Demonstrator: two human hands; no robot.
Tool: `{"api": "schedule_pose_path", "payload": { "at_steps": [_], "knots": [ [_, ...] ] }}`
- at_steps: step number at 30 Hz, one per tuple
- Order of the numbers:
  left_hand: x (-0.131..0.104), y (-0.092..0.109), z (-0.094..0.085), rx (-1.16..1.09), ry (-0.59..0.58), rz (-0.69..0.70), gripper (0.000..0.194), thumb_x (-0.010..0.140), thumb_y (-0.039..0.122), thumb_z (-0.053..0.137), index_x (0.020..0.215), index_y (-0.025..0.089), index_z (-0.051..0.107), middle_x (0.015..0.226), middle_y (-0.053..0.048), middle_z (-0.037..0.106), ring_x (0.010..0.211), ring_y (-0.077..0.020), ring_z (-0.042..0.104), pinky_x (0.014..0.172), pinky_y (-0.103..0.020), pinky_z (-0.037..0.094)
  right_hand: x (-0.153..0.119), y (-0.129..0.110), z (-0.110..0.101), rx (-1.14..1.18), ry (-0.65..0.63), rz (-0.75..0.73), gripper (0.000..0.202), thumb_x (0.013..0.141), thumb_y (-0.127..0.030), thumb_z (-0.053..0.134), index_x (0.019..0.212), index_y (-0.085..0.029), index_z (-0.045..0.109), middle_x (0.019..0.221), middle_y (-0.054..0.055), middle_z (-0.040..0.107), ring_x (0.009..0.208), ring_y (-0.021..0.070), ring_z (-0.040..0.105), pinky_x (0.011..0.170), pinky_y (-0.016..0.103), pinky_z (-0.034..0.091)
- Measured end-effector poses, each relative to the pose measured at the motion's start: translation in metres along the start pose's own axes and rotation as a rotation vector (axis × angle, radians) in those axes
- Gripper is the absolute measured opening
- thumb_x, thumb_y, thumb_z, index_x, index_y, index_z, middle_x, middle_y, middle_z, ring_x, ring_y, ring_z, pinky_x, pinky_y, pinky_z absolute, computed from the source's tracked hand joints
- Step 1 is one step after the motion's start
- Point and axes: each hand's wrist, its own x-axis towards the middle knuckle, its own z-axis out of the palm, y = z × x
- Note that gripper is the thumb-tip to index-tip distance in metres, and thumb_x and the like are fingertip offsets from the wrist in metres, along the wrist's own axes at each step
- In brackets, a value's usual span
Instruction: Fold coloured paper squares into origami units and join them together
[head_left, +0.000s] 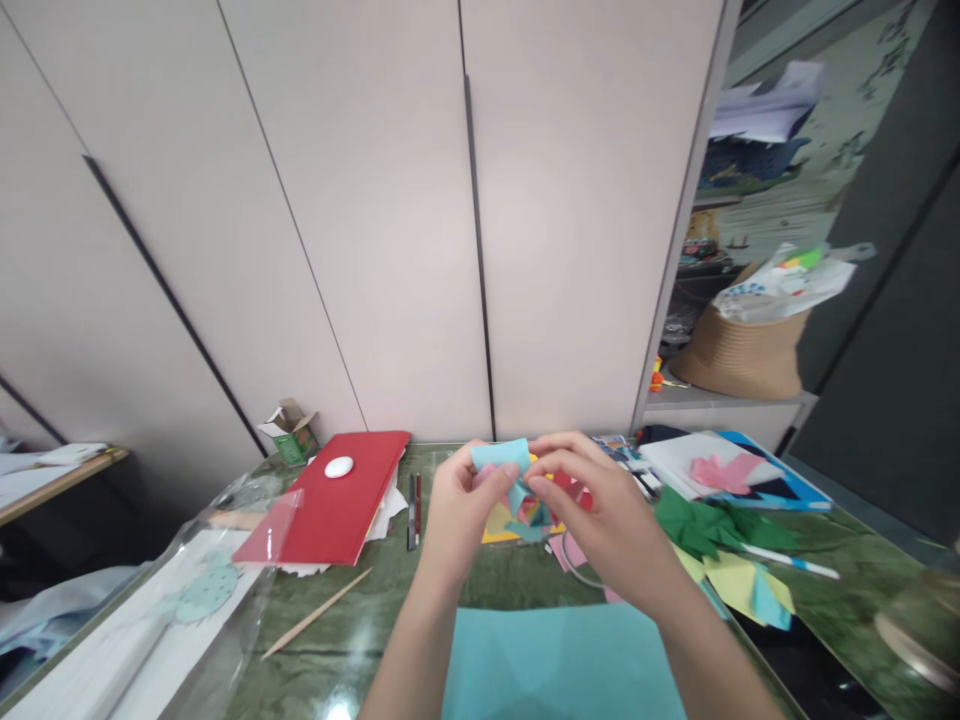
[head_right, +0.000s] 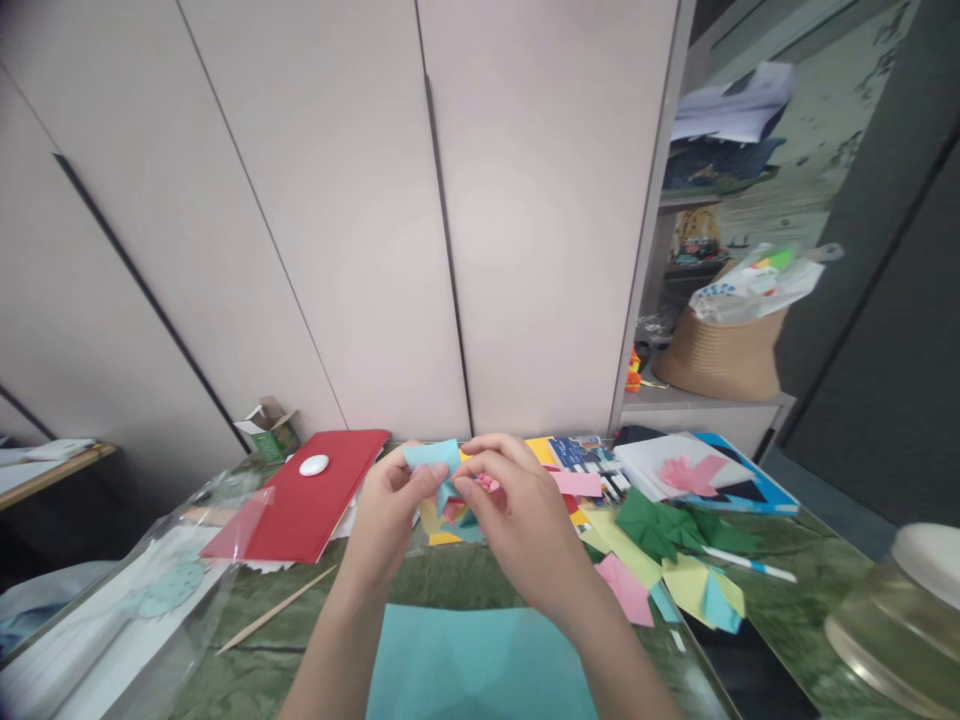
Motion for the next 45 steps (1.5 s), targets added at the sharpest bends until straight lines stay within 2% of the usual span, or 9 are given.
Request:
{"api": "schedule_pose_path", "payload": {
  "at_steps": [3,12,18,23,29,35,42,45],
  "knots": [
    [-0.001,0.001,0.001,-0.008,-0.001,0.002,0.02,0.076,0.027,0.065,0.069,0.015,0.051,0.061,0.006,0.045,0.058,-0.0073,0.043,0.055,-0.019,0.035,0.0,0.002,0.001,-0.05,0.029,-0.045,0.019,0.089,-0.023,0.048,0.079,-0.024,0.064,0.107,0.004,0.057,0.1,0.0186,0.056,0.084,0.034,0.044],
    [0.0,0.001,0.002,-0.015,-0.011,-0.005,0.019,0.075,0.027,0.066,0.069,0.015,0.053,0.062,0.006,0.048,0.056,-0.0073,0.046,0.055,-0.019,0.037,-0.003,0.003,-0.001,-0.209,0.145,-0.221,0.018,0.087,-0.017,0.052,0.079,-0.022,0.066,0.1,0.005,0.061,0.094,0.0177,0.056,0.078,0.031,0.044],
    [0.0,0.002,0.001,-0.041,-0.05,-0.043,0.018,0.075,0.028,0.067,0.071,0.015,0.054,0.059,0.006,0.051,0.052,-0.0073,0.048,0.051,-0.019,0.038,-0.002,0.005,-0.004,-0.269,0.124,-0.294,0.018,0.086,-0.014,0.054,0.08,-0.022,0.068,0.099,0.005,0.06,0.093,0.0188,0.053,0.078,0.034,0.043],
    [0.0,0.002,0.0,-0.006,-0.028,-0.023,0.02,0.072,0.026,0.07,0.086,0.015,0.062,0.073,0.002,0.06,0.064,-0.0086,0.053,0.061,-0.018,0.042,-0.003,0.005,-0.008,-0.29,0.126,-0.353,0.019,0.086,-0.011,0.053,0.082,-0.023,0.068,0.099,0.005,0.061,0.091,0.019,0.052,0.077,0.035,0.043],
    [-0.001,0.005,0.0,0.044,-0.145,-0.014,0.019,0.073,0.021,0.066,0.091,0.017,0.061,0.077,0.0,0.061,0.065,-0.0123,0.057,0.062,-0.023,0.045,-0.004,0.009,-0.01,-0.366,0.098,-0.416,0.024,0.08,-0.005,0.054,0.09,-0.022,0.068,0.101,0.007,0.062,0.091,0.0216,0.051,0.077,0.039,0.04],
    [0.001,0.007,0.006,0.235,-0.056,0.053,0.017,0.065,0.012,0.064,0.081,0.017,0.061,0.077,0.0,0.061,0.071,-0.0136,0.054,0.063,-0.022,0.044,-0.003,0.01,-0.01,-0.437,0.1,-0.479,0.03,0.078,-0.001,0.049,0.091,-0.022,0.066,0.103,0.007,0.063,0.092,0.0229,0.05,0.075,0.039,0.04],
    [0.0,0.009,0.004,0.087,-0.081,-0.051,0.017,0.059,0.007,0.062,0.072,0.017,0.057,0.064,0.004,0.055,0.059,-0.0106,0.051,0.057,-0.021,0.042,-0.003,0.006,-0.007,-0.572,0.162,-0.581,0.03,0.084,-0.004,0.042,0.082,-0.022,0.067,0.106,0.01,0.064,0.092,0.023,0.053,0.073,0.039,0.041],
    [-0.002,0.008,0.002,0.021,-0.07,-0.077,0.023,0.054,0.003,0.06,0.072,0.017,0.058,0.06,0.006,0.053,0.054,-0.0086,0.048,0.053,-0.019,0.039,0.0,0.013,-0.007,-0.635,0.205,-0.555,0.033,0.084,-0.004,0.042,0.1,-0.022,0.065,0.113,0.012,0.061,0.097,0.025,0.054,0.078,0.041,0.041]
  ]
}}
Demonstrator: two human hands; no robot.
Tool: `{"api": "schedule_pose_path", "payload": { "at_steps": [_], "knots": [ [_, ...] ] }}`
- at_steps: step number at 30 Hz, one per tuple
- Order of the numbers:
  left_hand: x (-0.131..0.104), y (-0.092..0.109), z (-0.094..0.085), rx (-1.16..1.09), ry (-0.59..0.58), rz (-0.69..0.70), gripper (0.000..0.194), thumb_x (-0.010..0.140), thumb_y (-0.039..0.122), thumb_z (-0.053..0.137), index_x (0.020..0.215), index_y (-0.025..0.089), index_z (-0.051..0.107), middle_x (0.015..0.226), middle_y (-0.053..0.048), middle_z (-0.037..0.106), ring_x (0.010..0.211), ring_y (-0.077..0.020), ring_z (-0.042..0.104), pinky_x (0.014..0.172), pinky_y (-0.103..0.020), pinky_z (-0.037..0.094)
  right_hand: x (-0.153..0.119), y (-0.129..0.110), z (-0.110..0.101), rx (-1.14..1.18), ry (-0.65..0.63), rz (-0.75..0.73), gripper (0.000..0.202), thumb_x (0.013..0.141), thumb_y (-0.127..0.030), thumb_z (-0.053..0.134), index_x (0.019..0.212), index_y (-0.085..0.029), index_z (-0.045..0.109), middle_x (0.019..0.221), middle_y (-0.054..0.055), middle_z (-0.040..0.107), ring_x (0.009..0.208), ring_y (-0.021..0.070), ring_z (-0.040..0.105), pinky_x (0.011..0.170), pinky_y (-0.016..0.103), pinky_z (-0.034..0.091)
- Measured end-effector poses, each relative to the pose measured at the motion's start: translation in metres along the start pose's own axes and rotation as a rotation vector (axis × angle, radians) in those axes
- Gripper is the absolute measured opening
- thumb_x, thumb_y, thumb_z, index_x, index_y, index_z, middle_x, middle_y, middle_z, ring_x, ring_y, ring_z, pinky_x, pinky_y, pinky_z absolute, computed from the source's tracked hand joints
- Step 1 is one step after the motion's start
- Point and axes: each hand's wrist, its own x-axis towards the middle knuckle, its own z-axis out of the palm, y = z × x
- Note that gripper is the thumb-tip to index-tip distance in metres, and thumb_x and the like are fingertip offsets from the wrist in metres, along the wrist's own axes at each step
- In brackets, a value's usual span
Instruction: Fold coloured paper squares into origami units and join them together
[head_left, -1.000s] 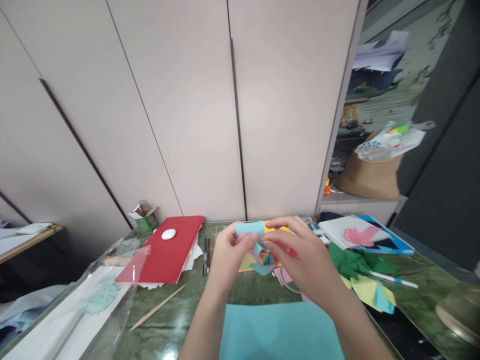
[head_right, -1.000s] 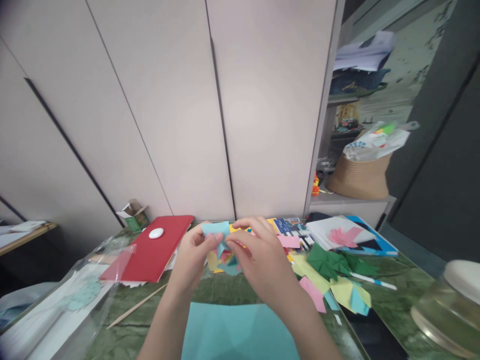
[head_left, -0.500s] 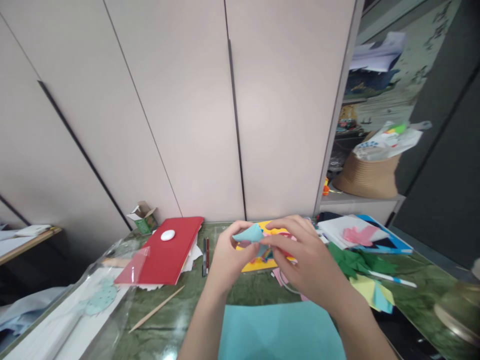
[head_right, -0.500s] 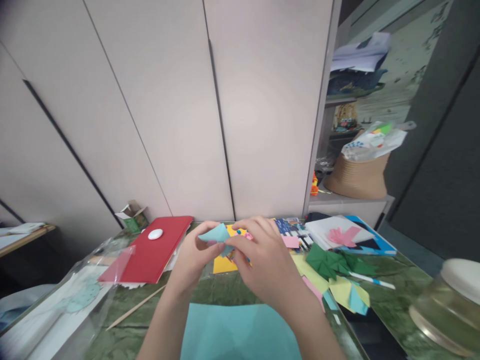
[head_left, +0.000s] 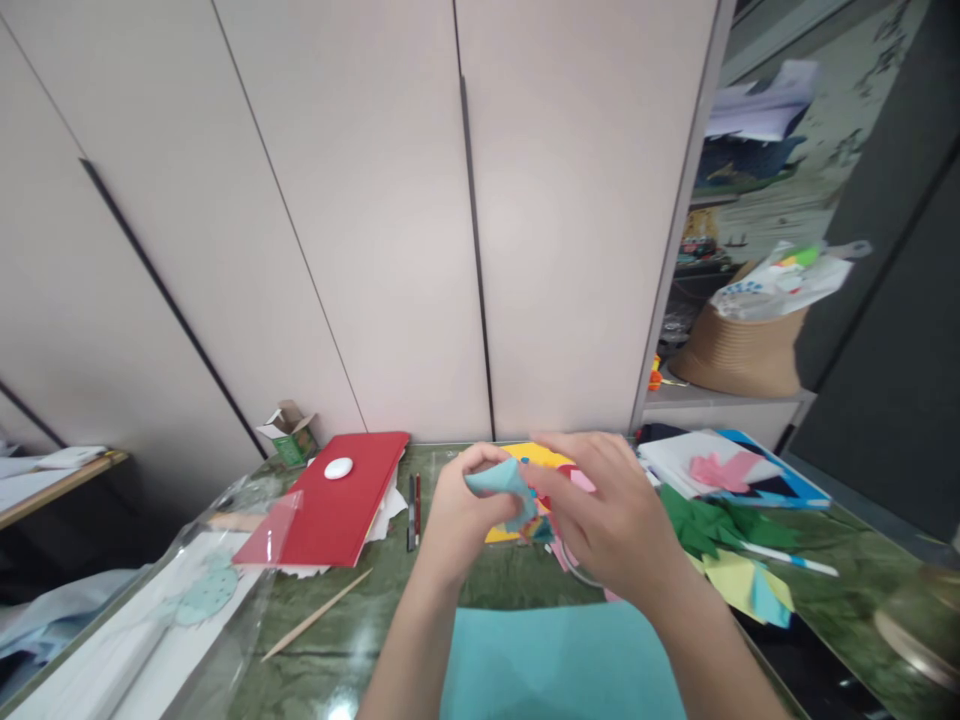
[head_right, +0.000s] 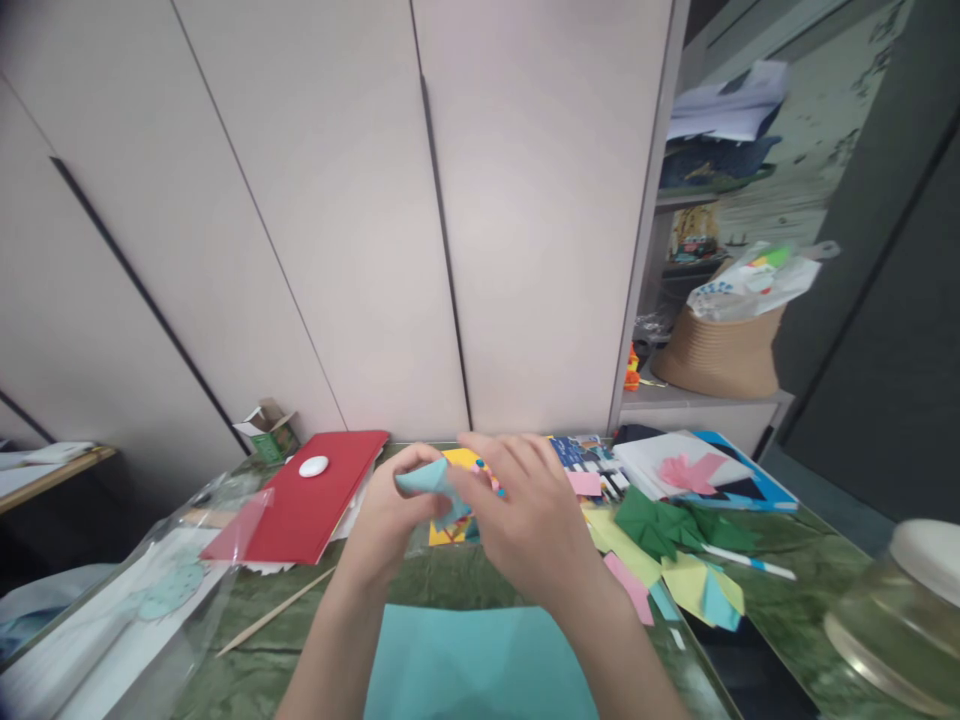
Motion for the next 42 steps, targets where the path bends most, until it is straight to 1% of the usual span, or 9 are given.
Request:
{"api": "schedule_pose_path", "payload": {
  "at_steps": [3,7,11,15,23,27,32,35,42],
  "knots": [
    [-0.001,-0.001,-0.001,-0.056,-0.023,-0.025,0.026,0.053,0.005,0.062,0.076,0.017,0.059,0.06,0.006,0.052,0.052,-0.008,0.046,0.051,-0.019,0.038,-0.001,0.008,-0.001,-0.007,-0.007,0.177,0.039,0.086,-0.009,0.043,0.121,-0.02,0.054,0.116,0.013,0.059,0.102,0.027,0.053,0.083,0.044,0.04],
    [-0.003,-0.002,0.0,-0.028,-0.016,-0.011,0.022,0.059,0.011,0.066,0.078,0.017,0.058,0.064,0.005,0.052,0.056,-0.0088,0.048,0.053,-0.019,0.038,0.001,0.007,-0.011,0.285,-0.063,0.335,0.014,0.09,-0.023,0.049,0.095,-0.022,0.062,0.096,0.006,0.065,0.093,0.0217,0.054,0.081,0.037,0.042],
    [-0.004,-0.001,0.001,0.036,0.002,0.044,0.022,0.063,0.015,0.069,0.081,0.018,0.057,0.067,0.005,0.052,0.059,-0.0089,0.047,0.056,-0.019,0.037,0.005,-0.006,-0.016,0.475,-0.244,0.407,0.012,0.087,-0.027,0.054,0.079,-0.023,0.062,0.085,0.003,0.065,0.086,0.0199,0.055,0.074,0.034,0.044],
    [-0.005,0.001,0.003,0.101,0.036,0.084,0.024,0.065,0.019,0.071,0.084,0.018,0.057,0.064,0.005,0.054,0.059,-0.0101,0.049,0.056,-0.02,0.038,0.008,-0.01,-0.012,0.478,-0.284,0.489,0.015,0.085,-0.022,0.054,0.072,-0.022,0.058,0.08,0.002,0.063,0.081,0.0191,0.055,0.068,0.032,0.043],
    [-0.005,-0.003,0.007,0.131,0.077,0.15,0.023,0.069,0.016,0.068,0.09,0.02,0.056,0.067,0.003,0.057,0.06,-0.0123,0.053,0.056,-0.022,0.042,0.006,-0.007,-0.007,0.376,-0.253,0.424,0.012,0.08,-0.015,0.056,0.07,-0.022,0.056,0.077,0.001,0.062,0.081,0.0195,0.053,0.072,0.034,0.041],
    [-0.003,-0.001,0.006,0.189,0.025,0.149,0.025,0.073,0.018,0.065,0.096,0.02,0.056,0.071,0.003,0.055,0.065,-0.0122,0.053,0.06,-0.022,0.042,0.008,-0.006,-0.009,0.41,-0.285,0.444,0.016,0.082,-0.016,0.054,0.067,-0.021,0.054,0.076,0.0,0.062,0.081,0.0192,0.053,0.071,0.033,0.041],
    [-0.001,-0.001,0.003,0.195,-0.025,0.048,0.058,0.07,0.023,0.07,0.123,0.025,0.047,0.082,0.001,0.051,0.076,-0.0135,0.052,0.071,-0.025,0.042,0.006,-0.001,-0.012,0.448,-0.297,0.489,0.017,0.083,-0.018,0.054,0.066,-0.021,0.053,0.075,0.0,0.061,0.079,0.0183,0.053,0.071,0.032,0.041],
    [0.0,-0.005,0.001,0.186,-0.026,0.055,0.074,0.066,0.021,0.073,0.132,0.025,0.04,0.079,0.002,0.046,0.079,-0.0149,0.051,0.072,-0.025,0.041,0.004,0.001,-0.012,0.459,-0.259,0.506,0.017,0.083,-0.017,0.052,0.068,-0.022,0.054,0.074,0.0,0.06,0.078,0.0184,0.054,0.068,0.031,0.042],
    [0.002,-0.006,-0.001,0.082,-0.091,0.087,0.056,0.071,0.023,0.07,0.121,0.024,0.045,0.091,-0.002,0.056,0.083,-0.016,0.055,0.075,-0.029,0.045,0.006,0.0,-0.013,0.455,-0.204,0.501,0.017,0.085,-0.019,0.049,0.069,-0.022,0.054,0.076,0.001,0.061,0.079,0.0189,0.054,0.071,0.032,0.041]
  ]
}}
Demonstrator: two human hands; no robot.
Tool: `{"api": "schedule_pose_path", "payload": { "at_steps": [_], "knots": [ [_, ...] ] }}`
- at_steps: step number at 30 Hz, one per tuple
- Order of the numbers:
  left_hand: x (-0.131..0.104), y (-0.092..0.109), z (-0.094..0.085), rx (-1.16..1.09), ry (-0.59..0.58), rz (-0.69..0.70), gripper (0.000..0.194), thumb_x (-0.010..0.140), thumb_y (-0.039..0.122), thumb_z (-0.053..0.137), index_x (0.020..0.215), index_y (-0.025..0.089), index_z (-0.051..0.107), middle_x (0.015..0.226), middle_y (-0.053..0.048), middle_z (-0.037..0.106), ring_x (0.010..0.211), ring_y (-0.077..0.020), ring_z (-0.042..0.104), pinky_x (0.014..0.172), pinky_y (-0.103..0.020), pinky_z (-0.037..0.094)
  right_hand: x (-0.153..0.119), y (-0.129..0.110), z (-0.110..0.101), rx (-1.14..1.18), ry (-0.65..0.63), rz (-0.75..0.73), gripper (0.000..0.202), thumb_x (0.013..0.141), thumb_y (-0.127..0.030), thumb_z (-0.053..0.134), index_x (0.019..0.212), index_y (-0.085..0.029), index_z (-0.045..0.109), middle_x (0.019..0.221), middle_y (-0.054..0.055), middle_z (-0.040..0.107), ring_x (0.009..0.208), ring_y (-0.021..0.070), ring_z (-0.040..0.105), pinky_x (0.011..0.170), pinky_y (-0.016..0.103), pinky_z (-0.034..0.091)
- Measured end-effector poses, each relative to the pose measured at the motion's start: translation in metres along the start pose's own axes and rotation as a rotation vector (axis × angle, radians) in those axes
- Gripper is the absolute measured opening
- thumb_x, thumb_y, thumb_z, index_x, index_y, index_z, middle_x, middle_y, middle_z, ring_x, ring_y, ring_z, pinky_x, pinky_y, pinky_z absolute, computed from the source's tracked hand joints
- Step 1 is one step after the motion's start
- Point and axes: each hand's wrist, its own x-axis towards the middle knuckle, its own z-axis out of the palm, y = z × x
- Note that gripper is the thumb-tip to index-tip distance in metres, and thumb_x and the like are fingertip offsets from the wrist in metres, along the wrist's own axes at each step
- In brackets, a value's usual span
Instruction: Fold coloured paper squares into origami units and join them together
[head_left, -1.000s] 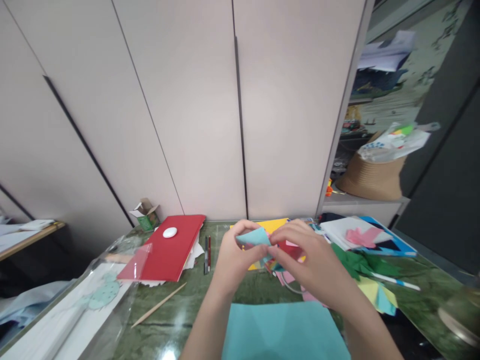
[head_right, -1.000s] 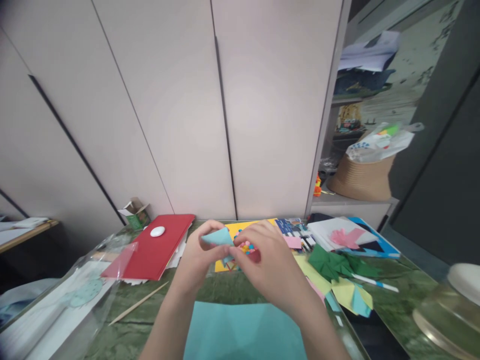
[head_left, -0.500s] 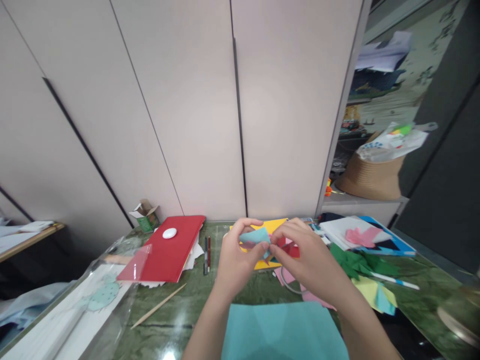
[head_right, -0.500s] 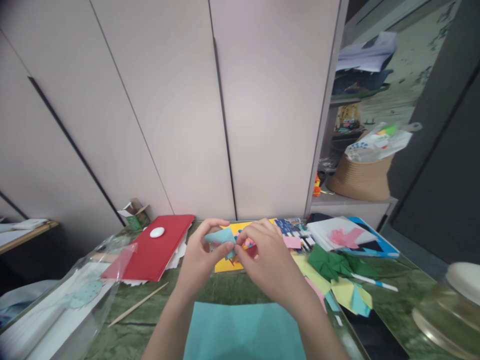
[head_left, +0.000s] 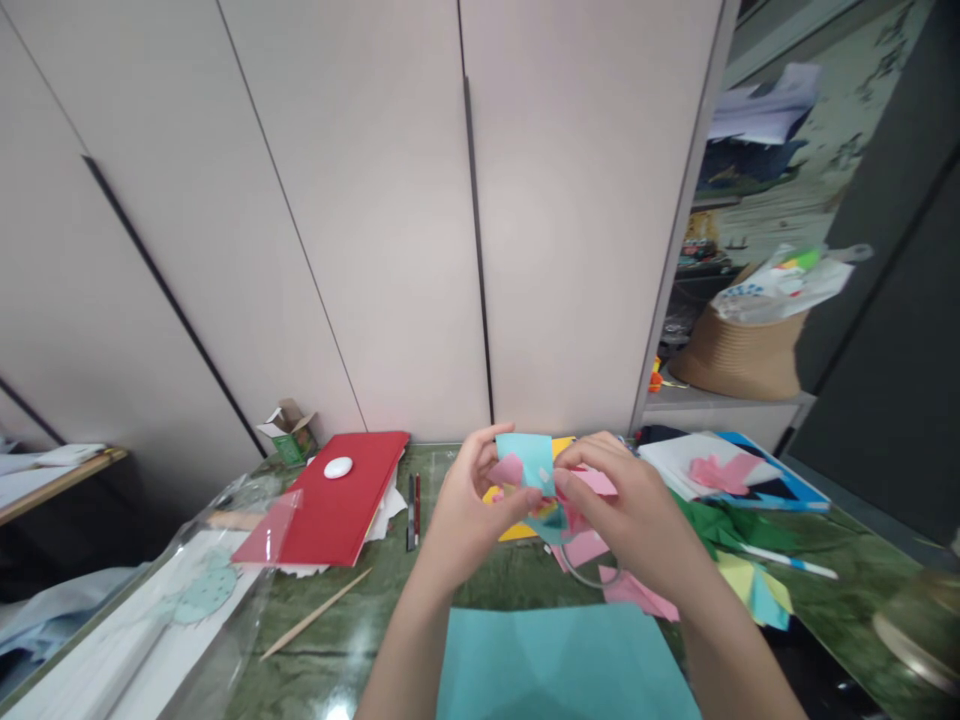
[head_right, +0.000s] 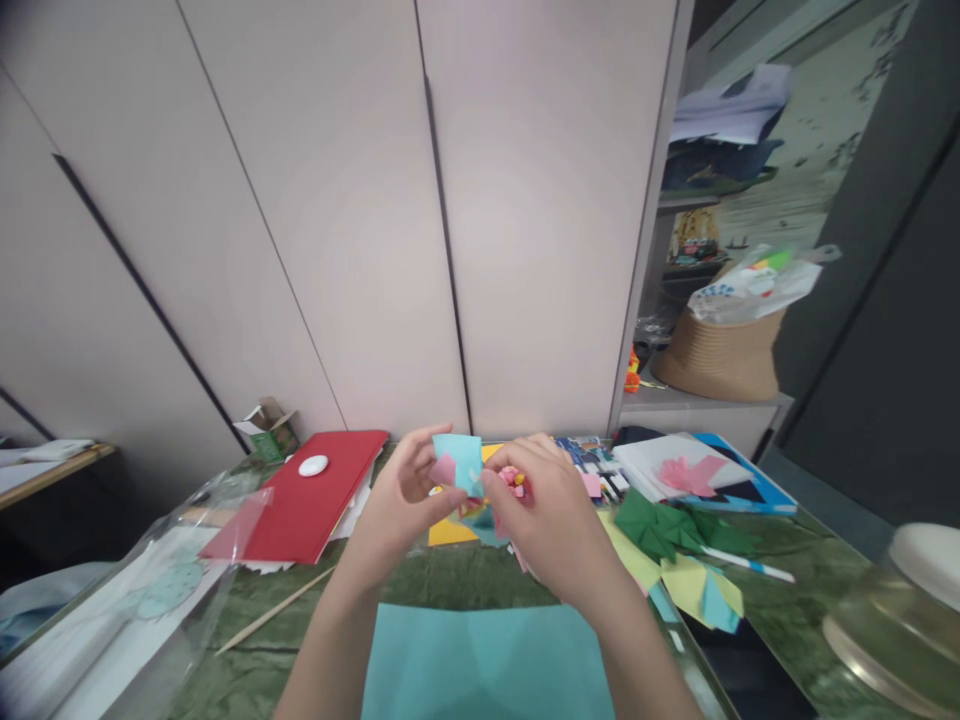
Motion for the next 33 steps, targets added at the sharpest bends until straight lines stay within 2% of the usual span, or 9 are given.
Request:
{"api": "schedule_pose_path", "payload": {
  "at_steps": [6,12,15,19,22,25,27,30,33],
  "knots": [
    [-0.005,0.004,0.002,0.094,0.011,-0.002,0.056,0.068,0.02,0.073,0.119,0.026,0.049,0.101,-0.005,0.059,0.092,-0.02,0.056,0.079,-0.031,0.045,0.002,0.001,0.004,-0.059,-0.03,-0.001,0.029,0.086,-0.025,0.054,0.059,-0.021,0.045,0.067,0.0,0.056,0.075,0.018,0.051,0.067,0.03,0.039],
    [-0.011,0.011,0.007,0.208,0.122,0.067,0.055,0.066,0.02,0.074,0.117,0.028,0.053,0.094,-0.002,0.061,0.088,-0.0185,0.055,0.078,-0.029,0.042,0.001,-0.001,0.009,-0.052,0.053,-0.097,0.033,0.087,-0.023,0.053,0.058,-0.021,0.038,0.062,-0.001,0.052,0.071,0.017,0.047,0.065,0.03,0.035],
    [-0.012,0.013,0.008,0.23,0.136,0.085,0.055,0.066,0.019,0.074,0.117,0.028,0.054,0.091,-0.002,0.061,0.084,-0.0182,0.056,0.075,-0.029,0.042,0.0,-0.003,0.01,-0.034,0.078,-0.109,0.031,0.087,-0.022,0.052,0.059,-0.021,0.038,0.063,-0.001,0.051,0.07,0.0169,0.045,0.064,0.03,0.034],
    [-0.012,0.014,0.006,0.203,0.119,0.087,0.055,0.067,0.018,0.074,0.117,0.027,0.052,0.094,-0.001,0.062,0.086,-0.0176,0.057,0.076,-0.028,0.043,0.001,-0.002,0.011,0.01,0.06,-0.087,0.034,0.088,-0.027,0.052,0.057,-0.02,0.038,0.061,-0.002,0.049,0.069,0.0161,0.044,0.066,0.03,0.034],
    [-0.012,0.014,0.004,0.064,0.051,0.055,0.056,0.067,0.018,0.074,0.116,0.026,0.05,0.099,-0.002,0.062,0.09,-0.0174,0.059,0.075,-0.027,0.046,0.002,0.001,0.008,0.086,-0.009,-0.057,0.038,0.089,-0.031,0.05,0.055,-0.019,0.038,0.061,-0.002,0.048,0.068,0.0153,0.045,0.067,0.03,0.034],
    [-0.011,0.014,0.002,-0.082,0.011,0.037,0.056,0.066,0.017,0.075,0.115,0.024,0.048,0.1,-0.003,0.064,0.089,-0.0171,0.061,0.075,-0.027,0.048,0.001,0.003,0.003,0.168,-0.042,-0.053,0.037,0.094,-0.033,0.039,0.061,-0.02,0.048,0.065,-0.001,0.052,0.069,0.0157,0.048,0.067,0.031,0.035],
    [-0.009,0.014,0.002,-0.126,0.02,0.028,0.057,0.065,0.015,0.076,0.114,0.023,0.048,0.101,-0.003,0.064,0.089,-0.0167,0.062,0.077,-0.028,0.05,-0.001,0.003,0.001,0.165,0.063,-0.043,0.027,0.094,-0.032,0.041,0.072,-0.021,0.055,0.073,0.0,0.058,0.074,0.0164,0.051,0.07,0.032,0.037],
    [-0.008,0.014,0.002,-0.154,0.043,0.009,0.06,0.063,0.015,0.077,0.114,0.023,0.047,0.1,-0.003,0.062,0.084,-0.0153,0.063,0.072,-0.027,0.052,-0.007,0.001,0.0,0.114,0.27,-0.108,0.005,0.085,-0.024,0.058,0.081,-0.023,0.057,0.078,-0.001,0.061,0.079,0.0173,0.053,0.076,0.033,0.038],
    [-0.007,0.013,0.003,-0.152,0.062,0.01,0.061,0.062,0.018,0.079,0.114,0.023,0.047,0.097,-0.002,0.06,0.075,-0.0128,0.062,0.065,-0.024,0.053,-0.01,-0.004,0.001,0.09,0.261,-0.274,0.01,0.082,-0.015,0.061,0.081,-0.024,0.057,0.073,-0.001,0.061,0.073,0.0159,0.053,0.075,0.034,0.039]
  ]
}}
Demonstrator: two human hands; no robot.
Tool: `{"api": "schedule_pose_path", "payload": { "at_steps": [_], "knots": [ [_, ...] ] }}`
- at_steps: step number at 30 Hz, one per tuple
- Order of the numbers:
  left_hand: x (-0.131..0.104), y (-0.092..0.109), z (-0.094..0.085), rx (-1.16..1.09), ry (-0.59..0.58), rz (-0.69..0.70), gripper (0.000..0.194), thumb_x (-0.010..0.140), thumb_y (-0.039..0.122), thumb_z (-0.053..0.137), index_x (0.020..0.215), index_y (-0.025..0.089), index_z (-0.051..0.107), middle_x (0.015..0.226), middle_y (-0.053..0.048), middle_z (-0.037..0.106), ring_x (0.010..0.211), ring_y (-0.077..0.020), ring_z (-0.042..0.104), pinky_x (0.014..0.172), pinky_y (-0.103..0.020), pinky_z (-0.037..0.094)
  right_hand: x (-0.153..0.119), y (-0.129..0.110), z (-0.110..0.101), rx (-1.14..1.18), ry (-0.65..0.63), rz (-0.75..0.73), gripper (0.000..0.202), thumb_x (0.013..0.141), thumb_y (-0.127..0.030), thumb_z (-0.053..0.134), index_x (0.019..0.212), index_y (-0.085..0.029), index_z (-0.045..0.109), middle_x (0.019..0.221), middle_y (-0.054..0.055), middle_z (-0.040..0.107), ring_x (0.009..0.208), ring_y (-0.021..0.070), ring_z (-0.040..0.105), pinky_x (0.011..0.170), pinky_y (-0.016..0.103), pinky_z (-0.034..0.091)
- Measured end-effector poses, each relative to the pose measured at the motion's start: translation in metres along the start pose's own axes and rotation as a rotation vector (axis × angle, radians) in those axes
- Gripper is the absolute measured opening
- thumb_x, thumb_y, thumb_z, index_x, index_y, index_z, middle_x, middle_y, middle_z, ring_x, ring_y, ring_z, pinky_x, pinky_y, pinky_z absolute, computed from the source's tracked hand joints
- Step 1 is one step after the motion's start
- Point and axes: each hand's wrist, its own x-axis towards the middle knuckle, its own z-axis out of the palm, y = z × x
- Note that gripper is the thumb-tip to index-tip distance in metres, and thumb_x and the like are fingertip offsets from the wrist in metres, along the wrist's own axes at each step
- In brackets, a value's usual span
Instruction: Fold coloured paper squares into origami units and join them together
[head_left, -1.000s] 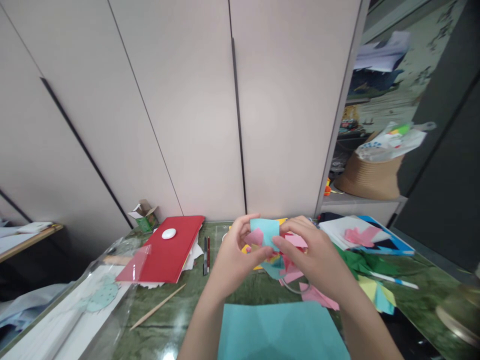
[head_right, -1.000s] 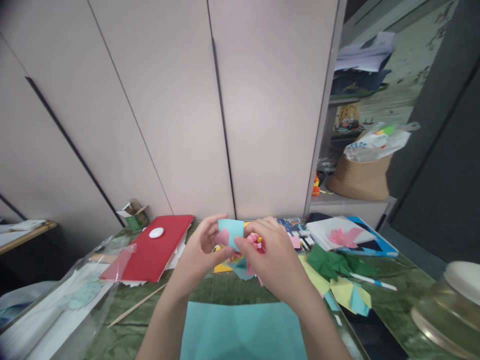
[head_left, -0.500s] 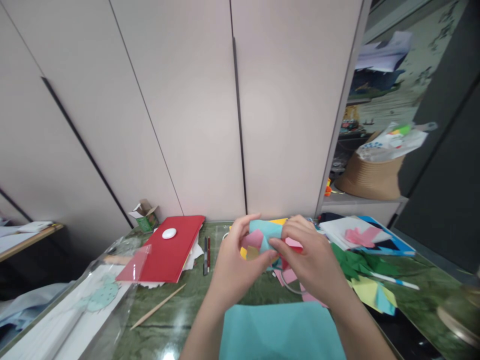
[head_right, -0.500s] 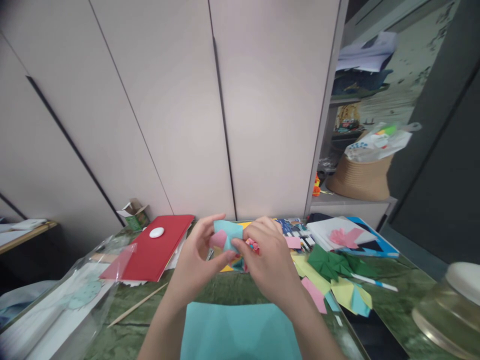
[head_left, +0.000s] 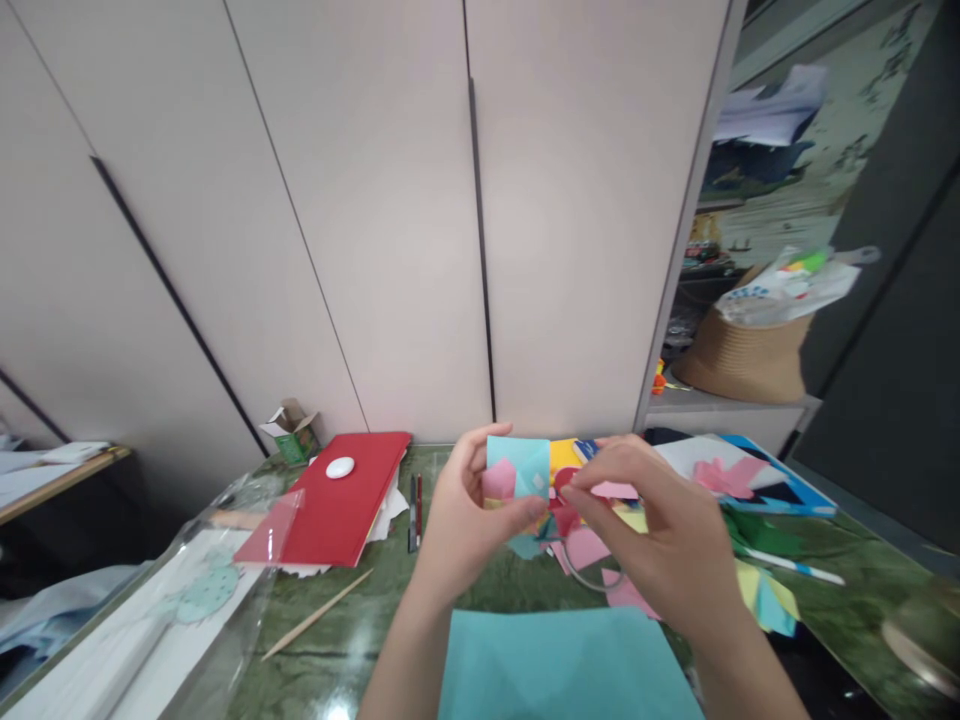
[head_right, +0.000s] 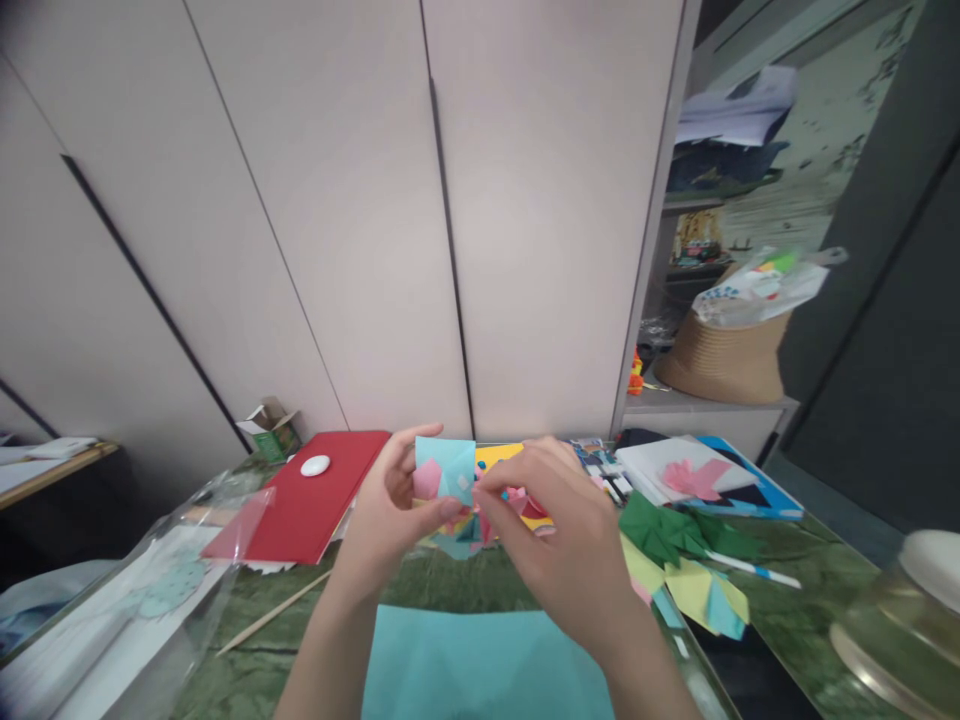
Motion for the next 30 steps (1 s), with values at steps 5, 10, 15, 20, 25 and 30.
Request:
{"api": "schedule_pose_path", "payload": {
  "at_steps": [5,10,15,20,25,30],
  "knots": [
    [-0.0011,-0.0013,0.0001,-0.016,-0.045,-0.003,0.064,0.061,0.021,0.08,0.115,0.024,0.047,0.085,0.001,0.054,0.065,-0.0102,0.058,0.055,-0.022,0.053,0.0038,-0.0057,0.0042,-0.135,-0.039,-0.121,0.011,0.081,-0.011,0.062,0.078,-0.021,0.059,0.075,0.0,0.065,0.071,0.0153,0.053,0.073,0.034,0.038],
    [-0.0017,-0.002,0.0006,0.049,-0.023,0.091,0.063,0.058,0.017,0.08,0.114,0.026,0.051,0.09,0.001,0.05,0.077,-0.012,0.054,0.058,-0.019,0.051,0.004,-0.0058,0.0057,-0.181,0.0,-0.147,0.011,0.08,-0.009,0.061,0.08,-0.02,0.061,0.075,0.0,0.067,0.069,0.0141,0.056,0.079,0.036,0.039],
    [-0.0038,-0.0018,-0.0012,0.157,0.001,0.142,0.068,0.057,0.013,0.08,0.117,0.03,0.053,0.097,0.0,0.05,0.084,-0.0138,0.052,0.064,-0.021,0.05,0.0011,-0.008,0.004,-0.255,-0.018,-0.16,0.01,0.081,-0.011,0.06,0.082,-0.02,0.062,0.077,-0.001,0.069,0.072,0.0147,0.057,0.086,0.039,0.036],
    [-0.0064,-0.0025,-0.0038,0.215,-0.006,0.16,0.072,0.054,0.01,0.081,0.117,0.034,0.055,0.093,0.001,0.049,0.083,-0.0127,0.052,0.069,-0.021,0.049,-0.0003,-0.0104,0.001,-0.276,-0.093,-0.159,0.011,0.084,-0.011,0.056,0.083,-0.02,0.062,0.075,-0.001,0.067,0.071,0.0153,0.054,0.085,0.039,0.034],
    [-0.0087,0.0002,-0.0073,0.246,-0.039,0.062,0.075,0.055,0.006,0.078,0.119,0.037,0.054,0.096,0.001,0.046,0.082,-0.012,0.053,0.074,-0.025,0.049,-0.002,-0.0057,-0.0007,-0.277,-0.197,-0.193,0.012,0.087,-0.011,0.051,0.082,-0.018,0.059,0.076,0.001,0.064,0.073,0.0165,0.05,0.073,0.033,0.035],
    [-0.009,0.0013,-0.009,0.244,-0.066,0.038,0.074,0.058,0.005,0.075,0.121,0.037,0.053,0.099,0.0,0.046,0.08,-0.0122,0.053,0.076,-0.029,0.049,-0.0043,-0.0017,0.0003,-0.308,-0.256,-0.199,0.016,0.091,-0.013,0.045,0.081,-0.017,0.057,0.08,0.003,0.063,0.077,0.0183,0.051,0.073,0.033,0.035]
  ]
}}
